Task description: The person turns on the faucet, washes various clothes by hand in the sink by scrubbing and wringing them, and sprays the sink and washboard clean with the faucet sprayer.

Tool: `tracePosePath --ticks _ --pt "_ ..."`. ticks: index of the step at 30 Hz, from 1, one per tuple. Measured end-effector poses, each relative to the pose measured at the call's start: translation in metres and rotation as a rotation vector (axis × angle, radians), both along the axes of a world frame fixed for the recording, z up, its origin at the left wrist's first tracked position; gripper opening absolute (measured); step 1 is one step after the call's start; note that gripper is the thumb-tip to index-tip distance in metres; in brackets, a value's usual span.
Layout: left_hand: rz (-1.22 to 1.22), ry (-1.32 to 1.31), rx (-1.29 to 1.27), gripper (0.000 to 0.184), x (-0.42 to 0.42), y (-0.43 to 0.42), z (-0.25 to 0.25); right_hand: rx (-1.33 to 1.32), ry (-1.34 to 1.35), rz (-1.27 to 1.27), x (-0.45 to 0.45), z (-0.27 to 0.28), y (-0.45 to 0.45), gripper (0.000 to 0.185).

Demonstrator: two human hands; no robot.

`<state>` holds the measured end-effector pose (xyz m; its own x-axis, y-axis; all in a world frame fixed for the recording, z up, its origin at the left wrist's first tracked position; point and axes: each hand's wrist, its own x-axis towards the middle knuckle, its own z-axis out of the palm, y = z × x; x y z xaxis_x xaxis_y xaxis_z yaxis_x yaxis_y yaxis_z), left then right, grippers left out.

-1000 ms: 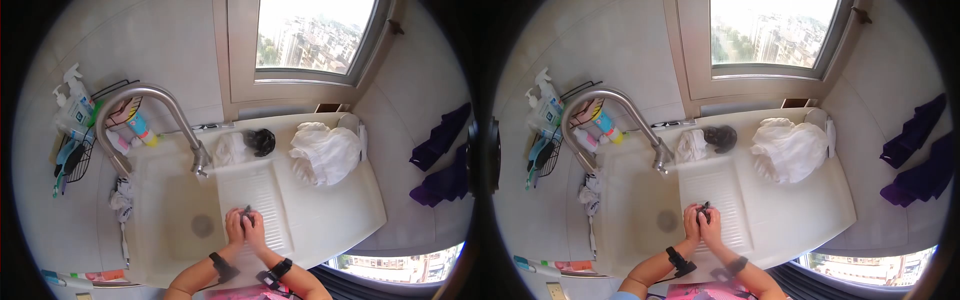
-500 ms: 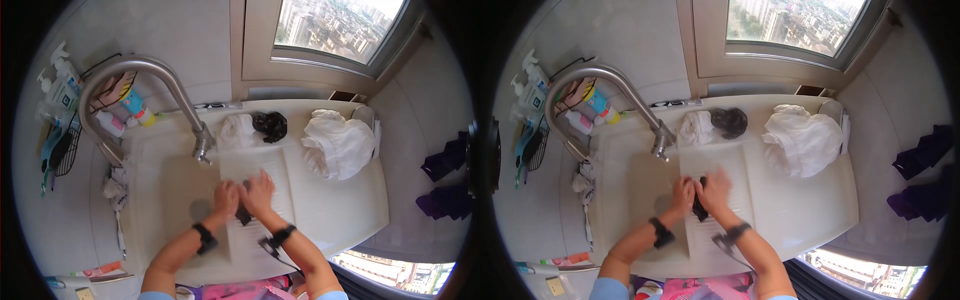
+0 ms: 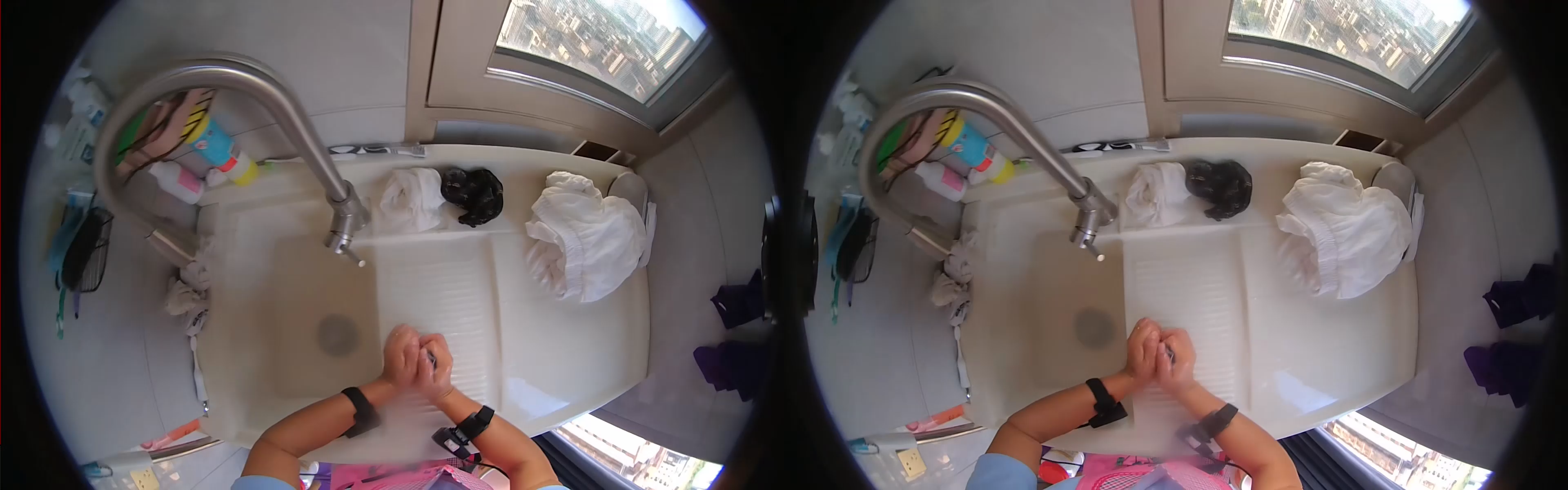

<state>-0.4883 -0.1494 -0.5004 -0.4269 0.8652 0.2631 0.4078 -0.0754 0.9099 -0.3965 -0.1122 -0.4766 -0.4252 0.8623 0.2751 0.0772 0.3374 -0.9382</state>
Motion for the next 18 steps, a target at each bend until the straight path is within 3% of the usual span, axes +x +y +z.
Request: tracePosePath --ticks 3,4,7,9,10,11,13,14,16,17,18 --pt "0.096 0.003 -0.084 0.02 -0.009 0.006 0.018 -0.146 -0.157 0.074 -0.008 0.006 0.018 0.021" --pt "0.087 -0.028 -0.225 0.022 -0.022 0.0 0.016 -0.234 -0.285 0.154 -0.012 0.013 0.027 0.029" --pt "0.003 -0.157 -0.405 0.033 -0.074 -0.053 0.059 -0.071 -0.277 0.209 -0.039 0.032 0.05 0.035" --pt "0.1 -0.019 -0.533 0.044 -0.12 -0.105 0.049 -0.043 -0.425 0.289 -0.061 0.047 0.061 0.024" --pt "0.15 -0.234 -0.574 0.044 -0.14 -0.13 0.043 -0.028 -0.499 0.325 -0.071 0.051 0.06 0.02" --pt "0.199 -0.452 -0.609 0.044 -0.152 -0.148 0.045 -0.057 -0.488 0.318 -0.085 0.042 0.052 0.021" --pt "0.323 -0.449 -0.901 0.041 -0.165 -0.168 0.054 -0.108 -0.47 0.309 -0.124 -0.001 0.038 0.023" --pt "0.386 -0.452 -1.043 0.04 -0.171 -0.176 0.059 -0.279 -0.464 0.303 -0.142 -0.007 0.038 0.026" --pt "0.555 -0.507 -0.99 0.039 -0.184 -0.189 0.034 -0.522 -0.415 0.277 -0.17 -0.007 0.04 0.031" --pt "0.631 -0.532 -0.964 0.038 -0.192 -0.193 0.015 -0.39 -0.532 0.304 -0.175 -0.025 0.04 0.03" --pt "0.473 -0.254 -0.919 0.039 -0.198 -0.198 -0.004 -0.249 -0.649 0.322 -0.18 -0.043 0.04 0.033"
